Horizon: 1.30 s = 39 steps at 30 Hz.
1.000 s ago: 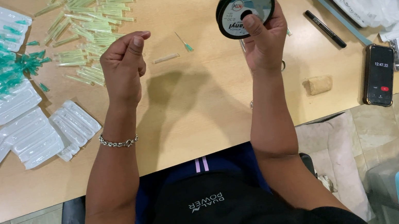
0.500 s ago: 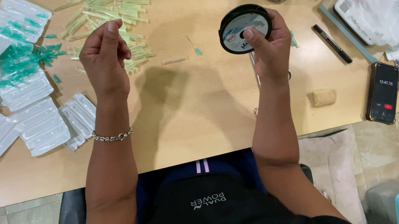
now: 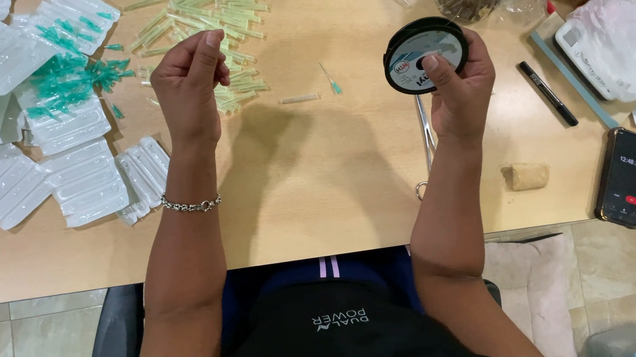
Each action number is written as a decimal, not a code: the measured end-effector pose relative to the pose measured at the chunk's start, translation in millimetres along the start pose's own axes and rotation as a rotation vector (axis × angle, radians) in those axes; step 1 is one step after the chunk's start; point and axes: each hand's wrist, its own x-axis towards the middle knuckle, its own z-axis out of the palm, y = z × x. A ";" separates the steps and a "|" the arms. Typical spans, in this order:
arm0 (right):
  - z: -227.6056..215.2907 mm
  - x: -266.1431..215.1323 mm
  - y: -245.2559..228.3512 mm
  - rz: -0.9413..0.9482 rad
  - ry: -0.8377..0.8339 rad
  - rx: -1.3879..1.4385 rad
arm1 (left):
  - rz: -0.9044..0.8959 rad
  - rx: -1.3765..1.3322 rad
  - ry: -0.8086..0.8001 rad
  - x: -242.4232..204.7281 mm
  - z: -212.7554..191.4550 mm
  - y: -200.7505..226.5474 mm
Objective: The person assembles small medical supplies at a table. They use scissors to cut a thin wire and insert it into a small plastic tube, then handle a spool of wire and other items on the table.
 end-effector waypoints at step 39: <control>-7.7 -1.9 -11.6 0.096 -0.177 -0.347 | -0.156 -0.730 -0.111 21.5 -56.4 23.1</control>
